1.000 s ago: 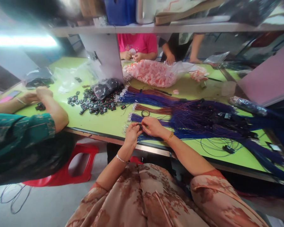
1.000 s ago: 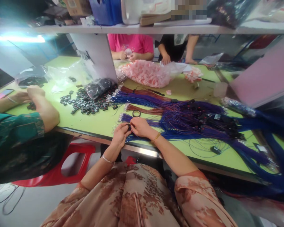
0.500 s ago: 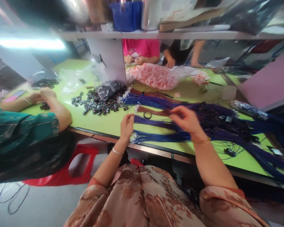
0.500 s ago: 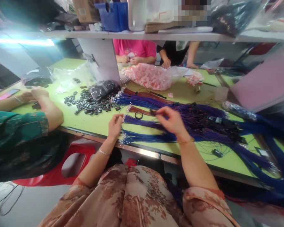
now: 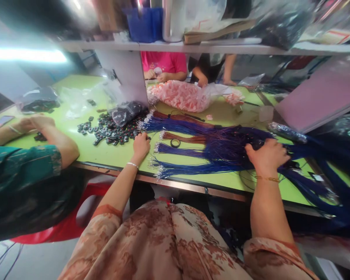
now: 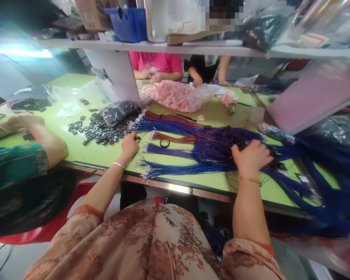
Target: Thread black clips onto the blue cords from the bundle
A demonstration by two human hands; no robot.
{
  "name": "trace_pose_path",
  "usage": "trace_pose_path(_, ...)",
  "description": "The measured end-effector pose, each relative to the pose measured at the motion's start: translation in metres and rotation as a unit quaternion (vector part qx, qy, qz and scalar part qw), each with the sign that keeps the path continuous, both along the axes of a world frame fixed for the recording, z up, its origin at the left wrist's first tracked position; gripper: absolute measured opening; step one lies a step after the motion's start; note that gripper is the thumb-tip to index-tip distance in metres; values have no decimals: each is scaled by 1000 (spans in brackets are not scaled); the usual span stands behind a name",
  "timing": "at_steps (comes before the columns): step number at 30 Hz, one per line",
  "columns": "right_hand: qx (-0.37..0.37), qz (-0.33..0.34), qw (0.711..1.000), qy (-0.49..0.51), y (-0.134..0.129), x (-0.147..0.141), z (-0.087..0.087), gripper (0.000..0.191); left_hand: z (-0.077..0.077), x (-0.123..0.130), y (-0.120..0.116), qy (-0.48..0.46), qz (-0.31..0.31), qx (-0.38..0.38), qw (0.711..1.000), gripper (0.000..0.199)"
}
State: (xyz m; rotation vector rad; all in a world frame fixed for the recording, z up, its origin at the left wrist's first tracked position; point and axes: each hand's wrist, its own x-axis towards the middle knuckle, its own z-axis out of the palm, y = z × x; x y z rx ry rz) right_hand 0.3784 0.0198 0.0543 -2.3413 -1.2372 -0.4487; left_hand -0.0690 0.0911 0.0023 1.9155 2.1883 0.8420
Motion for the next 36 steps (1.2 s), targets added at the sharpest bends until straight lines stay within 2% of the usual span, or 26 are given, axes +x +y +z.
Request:
trace_pose_path(1,49,15,998,-26,-6,-11,8,50,1,-3,-3,-2,2,-3,1000,13)
trace_pose_path(2,87,65,994,-30,-11,-25,14,45,3,-6,-6,-11,4,1,1000,12)
trace_pose_path(3,100,152,983,-7,-15,-41,18,36,4,-9,-8,-25,8,12,1000,12)
trace_pose_path(4,91,261,960,36,-19,-59,18,28,6,-12,-11,-47,13,28,998,12)
trace_pose_path(6,-4,472,872,130,-20,-97,11,21,9,-17,-16,-116,15,59,991,11)
trace_pose_path(7,-58,542,823,158,-19,-116,5,20,10,-18,-18,-164,11,63,984,11)
trace_pose_path(8,-102,587,786,166,-17,-133,-3,18,11,-19,-22,-220,3,60,974,11)
trace_pose_path(9,-136,609,764,164,-14,-148,-11,16,12,-19,-26,-281,-7,52,958,12)
trace_pose_path(12,-202,616,748,140,-5,-178,-29,12,13,-19,-44,-447,-44,27,893,20)
trace_pose_path(15,-235,615,743,121,-1,-187,-34,12,11,-21,-65,-563,-43,5,825,26)
trace_pose_path(18,-221,628,739,104,-2,-186,-32,12,8,-24,-83,-641,-33,-9,767,32)
trace_pose_path(21,-186,628,752,78,-3,-185,-28,14,6,-27,-97,-706,-52,-24,706,39)
trace_pose_path(23,-185,619,759,78,-3,-188,-26,12,8,-28,-104,-737,-56,-27,673,35)
trace_pose_path(25,-196,620,751,113,-2,-195,-23,10,11,-27,-110,-761,-54,-17,646,31)
trace_pose_path(28,-191,638,720,195,0,-212,-18,8,18,-23,-116,-781,-49,-5,623,36)
trace_pose_path(31,-165,656,683,274,0,-233,-11,8,23,-16,-120,-770,-41,-14,637,39)
trace_pose_path(33,-153,666,660,313,0,-246,-6,7,22,-10,-123,-760,-38,-21,648,34)
trace_pose_path(36,-149,670,637,351,-2,-258,0,7,20,-1,-127,-762,-43,-38,645,27)
